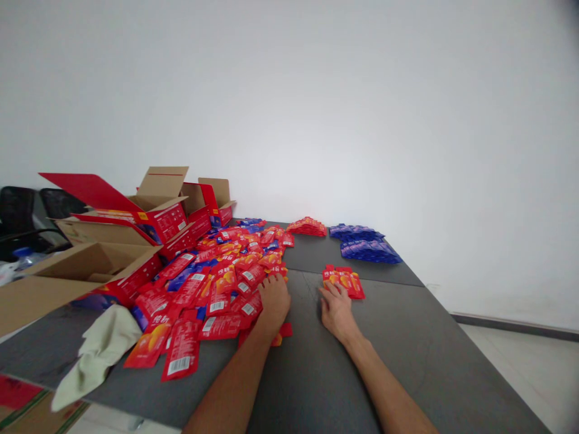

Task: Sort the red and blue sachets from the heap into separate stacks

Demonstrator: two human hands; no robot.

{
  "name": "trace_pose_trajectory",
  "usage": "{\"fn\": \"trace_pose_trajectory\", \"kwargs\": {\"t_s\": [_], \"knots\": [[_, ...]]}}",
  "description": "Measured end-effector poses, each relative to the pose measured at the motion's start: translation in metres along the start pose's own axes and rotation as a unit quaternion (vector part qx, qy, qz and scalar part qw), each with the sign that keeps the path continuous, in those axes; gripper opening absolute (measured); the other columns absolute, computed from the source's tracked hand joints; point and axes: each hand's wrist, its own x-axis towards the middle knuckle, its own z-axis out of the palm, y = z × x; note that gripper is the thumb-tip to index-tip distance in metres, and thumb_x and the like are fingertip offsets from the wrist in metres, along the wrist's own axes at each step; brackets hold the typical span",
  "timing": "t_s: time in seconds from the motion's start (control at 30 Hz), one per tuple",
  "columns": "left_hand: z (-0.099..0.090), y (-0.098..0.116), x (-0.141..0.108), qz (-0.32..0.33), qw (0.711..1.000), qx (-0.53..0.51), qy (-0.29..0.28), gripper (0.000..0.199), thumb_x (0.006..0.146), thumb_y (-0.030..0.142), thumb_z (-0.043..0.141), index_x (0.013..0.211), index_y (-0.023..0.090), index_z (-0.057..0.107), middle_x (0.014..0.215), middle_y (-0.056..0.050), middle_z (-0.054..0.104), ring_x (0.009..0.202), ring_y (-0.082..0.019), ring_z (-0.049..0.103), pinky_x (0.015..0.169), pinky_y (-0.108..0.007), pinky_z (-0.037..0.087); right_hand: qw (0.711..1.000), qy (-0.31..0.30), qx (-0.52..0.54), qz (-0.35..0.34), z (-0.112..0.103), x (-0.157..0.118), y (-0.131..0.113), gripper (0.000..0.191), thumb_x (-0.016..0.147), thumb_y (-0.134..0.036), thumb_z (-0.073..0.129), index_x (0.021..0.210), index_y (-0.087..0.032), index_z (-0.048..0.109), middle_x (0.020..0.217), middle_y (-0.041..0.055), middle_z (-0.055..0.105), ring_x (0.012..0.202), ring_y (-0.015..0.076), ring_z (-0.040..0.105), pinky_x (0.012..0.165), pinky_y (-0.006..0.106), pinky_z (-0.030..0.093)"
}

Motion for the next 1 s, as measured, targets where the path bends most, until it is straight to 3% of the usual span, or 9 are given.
{"fn": "trace_pose_trajectory", "kwargs": {"t_s": [0.23,0.4,0.5,0.63,0.8,1.0], "knots": [[-0.014,0.015,-0.001,0.037,0.998,-0.046,-0.004,0.025,0.090,0.021,0.045,0.108,0.015,0.062,0.104,-0.015,0.068,0.103,-0.029,0.062,0.084,-0.038,0.043,0.998,0.010,0.054,-0.016,-0.002,0.001,-0.006,0.033,0.086,-0.017,0.050,0.109,-0.019,0.073,0.125,0.0111,0.065,0.125,0.0293,0.046,0.108,0.048,0.036],[-0.021,0.026,-0.010,0.064,0.995,-0.074,0.003,0.020,0.092,0.026,0.047,0.102,0.016,0.060,0.097,-0.012,0.069,0.097,-0.026,0.064,0.082,-0.036,0.043,0.992,-0.022,0.117,-0.034,-0.009,-0.002,-0.023,0.031,0.088,-0.024,0.056,0.117,-0.021,0.069,0.125,0.0090,0.065,0.127,0.0293,0.044,0.110,0.049,0.032],[-0.023,0.039,-0.019,0.069,0.993,-0.093,-0.014,0.020,0.095,0.026,0.043,0.098,0.016,0.059,0.096,-0.011,0.069,0.096,-0.025,0.065,0.081,-0.035,0.042,0.978,-0.078,0.190,-0.046,-0.014,-0.005,-0.038,0.051,0.083,-0.021,0.063,0.134,-0.026,0.056,0.128,0.0067,0.063,0.122,0.0255,0.048,0.106,0.044,0.037],[-0.021,0.049,-0.023,0.057,0.989,-0.131,-0.037,0.023,0.097,0.025,0.037,0.099,0.016,0.058,0.096,-0.011,0.070,0.095,-0.024,0.066,0.079,-0.033,0.042,0.956,-0.106,0.271,-0.034,-0.019,-0.007,-0.051,0.069,0.078,-0.017,0.067,0.143,-0.026,0.045,0.125,0.0064,0.063,0.107,0.0223,0.056,0.095,0.035,0.045],[-0.011,0.044,-0.017,0.036,0.974,-0.179,-0.131,0.023,0.097,0.023,0.037,0.099,0.018,0.058,0.099,-0.011,0.071,0.096,-0.021,0.067,0.075,-0.030,0.042,0.958,-0.115,0.263,0.008,-0.019,-0.009,-0.051,0.068,0.077,-0.018,0.066,0.142,-0.026,0.047,0.116,0.0065,0.067,0.105,0.0231,0.058,0.092,0.034,0.046],[-0.001,0.031,-0.008,0.037,0.963,-0.243,-0.106,0.019,0.093,0.016,0.039,0.092,0.019,0.058,0.096,-0.007,0.070,0.091,-0.017,0.064,0.075,-0.026,0.043,0.958,-0.089,0.263,0.074,-0.003,-0.011,-0.044,0.064,0.077,-0.014,0.064,0.139,-0.018,0.051,0.108,0.0086,0.070,0.102,0.0225,0.062,0.095,0.034,0.048]]}}
